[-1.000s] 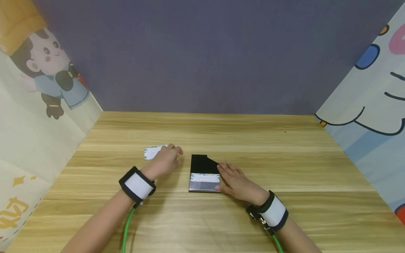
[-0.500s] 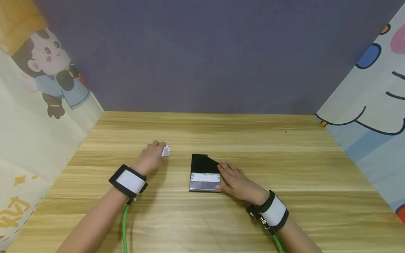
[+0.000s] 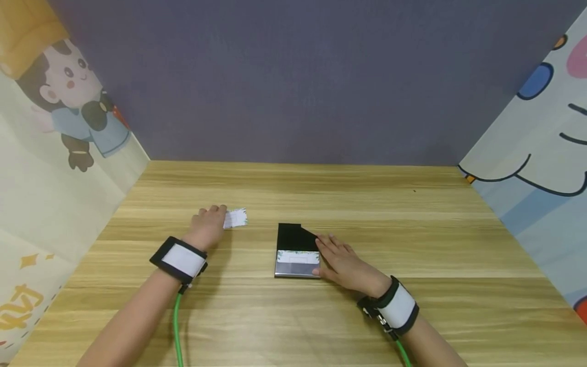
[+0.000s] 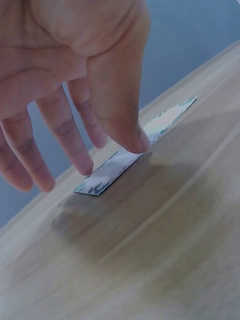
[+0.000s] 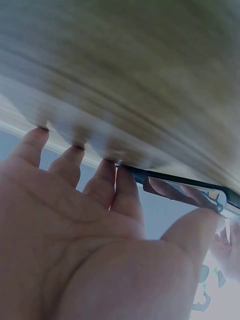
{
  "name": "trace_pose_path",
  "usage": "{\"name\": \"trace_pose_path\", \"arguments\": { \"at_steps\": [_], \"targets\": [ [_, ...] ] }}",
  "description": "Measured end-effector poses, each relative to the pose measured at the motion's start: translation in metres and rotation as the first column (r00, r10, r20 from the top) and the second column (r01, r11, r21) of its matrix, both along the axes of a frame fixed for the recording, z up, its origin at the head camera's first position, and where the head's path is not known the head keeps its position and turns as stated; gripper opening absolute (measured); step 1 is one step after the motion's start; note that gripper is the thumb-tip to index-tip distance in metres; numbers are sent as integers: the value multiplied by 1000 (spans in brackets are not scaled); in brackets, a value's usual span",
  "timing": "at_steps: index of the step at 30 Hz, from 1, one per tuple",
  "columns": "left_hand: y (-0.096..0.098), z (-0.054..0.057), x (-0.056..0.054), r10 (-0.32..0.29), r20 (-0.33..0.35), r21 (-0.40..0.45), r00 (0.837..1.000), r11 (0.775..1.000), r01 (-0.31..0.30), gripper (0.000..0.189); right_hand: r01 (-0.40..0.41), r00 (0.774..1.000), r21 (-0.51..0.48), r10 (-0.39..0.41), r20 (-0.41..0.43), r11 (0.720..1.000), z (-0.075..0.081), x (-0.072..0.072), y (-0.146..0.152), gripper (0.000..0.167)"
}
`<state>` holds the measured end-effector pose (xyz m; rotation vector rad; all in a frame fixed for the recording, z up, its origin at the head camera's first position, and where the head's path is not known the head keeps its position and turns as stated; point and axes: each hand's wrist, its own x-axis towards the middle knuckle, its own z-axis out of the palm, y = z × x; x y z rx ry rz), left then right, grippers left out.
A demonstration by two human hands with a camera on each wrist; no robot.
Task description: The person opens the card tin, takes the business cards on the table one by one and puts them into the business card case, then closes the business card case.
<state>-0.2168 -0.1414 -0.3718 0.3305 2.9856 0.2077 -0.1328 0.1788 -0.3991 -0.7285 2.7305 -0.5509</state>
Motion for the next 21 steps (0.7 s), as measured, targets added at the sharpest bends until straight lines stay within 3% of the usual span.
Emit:
{"name": "trace_pose_path", "arguments": {
  "at_steps": [10,21],
  "targets": [
    [-1,-1,-2,-22,-36,-21,999,1000,21,41,0,1000,2,0,1,1000,-1,-1,1,70],
    [-4,2,-2,-41,7,23,999,999,41,47,2,1000,0,-2,8,1000,0,0,0,70]
  ]
}}
